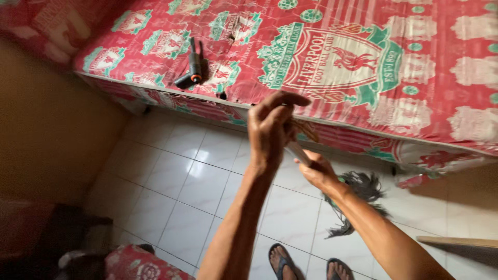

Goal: The person picks up a detached mop head and a pole, then uses a yellow cord to tie and secure the mop head back onto the end of the pole.

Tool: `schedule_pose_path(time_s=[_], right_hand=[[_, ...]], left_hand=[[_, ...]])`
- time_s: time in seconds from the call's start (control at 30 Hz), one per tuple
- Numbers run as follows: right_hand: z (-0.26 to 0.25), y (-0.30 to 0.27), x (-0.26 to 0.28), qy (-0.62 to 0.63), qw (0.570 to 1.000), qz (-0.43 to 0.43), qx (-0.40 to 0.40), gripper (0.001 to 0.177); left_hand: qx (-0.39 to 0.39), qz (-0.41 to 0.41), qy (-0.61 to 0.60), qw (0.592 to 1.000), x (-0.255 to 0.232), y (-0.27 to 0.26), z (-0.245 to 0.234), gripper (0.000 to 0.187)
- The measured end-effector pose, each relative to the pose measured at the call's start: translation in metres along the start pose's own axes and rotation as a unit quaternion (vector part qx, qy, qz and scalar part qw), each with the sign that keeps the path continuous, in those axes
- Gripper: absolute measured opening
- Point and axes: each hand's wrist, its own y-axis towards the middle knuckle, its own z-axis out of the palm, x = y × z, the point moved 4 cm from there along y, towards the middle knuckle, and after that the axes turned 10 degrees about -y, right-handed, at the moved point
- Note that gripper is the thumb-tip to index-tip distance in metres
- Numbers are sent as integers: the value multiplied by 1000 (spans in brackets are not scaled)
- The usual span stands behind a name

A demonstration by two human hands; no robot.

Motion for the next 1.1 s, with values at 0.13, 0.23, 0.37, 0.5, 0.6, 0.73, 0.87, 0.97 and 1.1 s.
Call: schedule_pose_path(time_s=[0.13,0.23,0.37,0.5,0.6,0.73,0.87,0.97,1.1], right_hand=[[87,54,54,-59,997,-41,35,29],[155,78,72,14,991,-91,92,27],[244,94,82,121,971,-134,154,26],[272,98,83,152,961,-136,185,25],[265,93,84,141,959,-133,206,24],[217,83,81,89,966,-124,210,24],[137,46,70,29,977,-112,180,24],[65,3,52,0,984,-105,142,24],[-21,-74,17,-26,999,-6,34,22]], left_hand=[[-21,35,79,996,-63,-4,-40,32],[-39,45,147,987,-87,-11,-69,30],[-31,84,291,952,-81,-25,-96,24],[-28,127,328,936,-75,-32,-114,19],[-49,102,325,939,-80,-30,-115,24],[-59,32,209,976,-79,-28,-88,24],[-5,44,118,992,-75,-21,-33,24],[20,46,93,994,-58,-23,8,26],[34,-3,9,999,0,-35,47,30]])
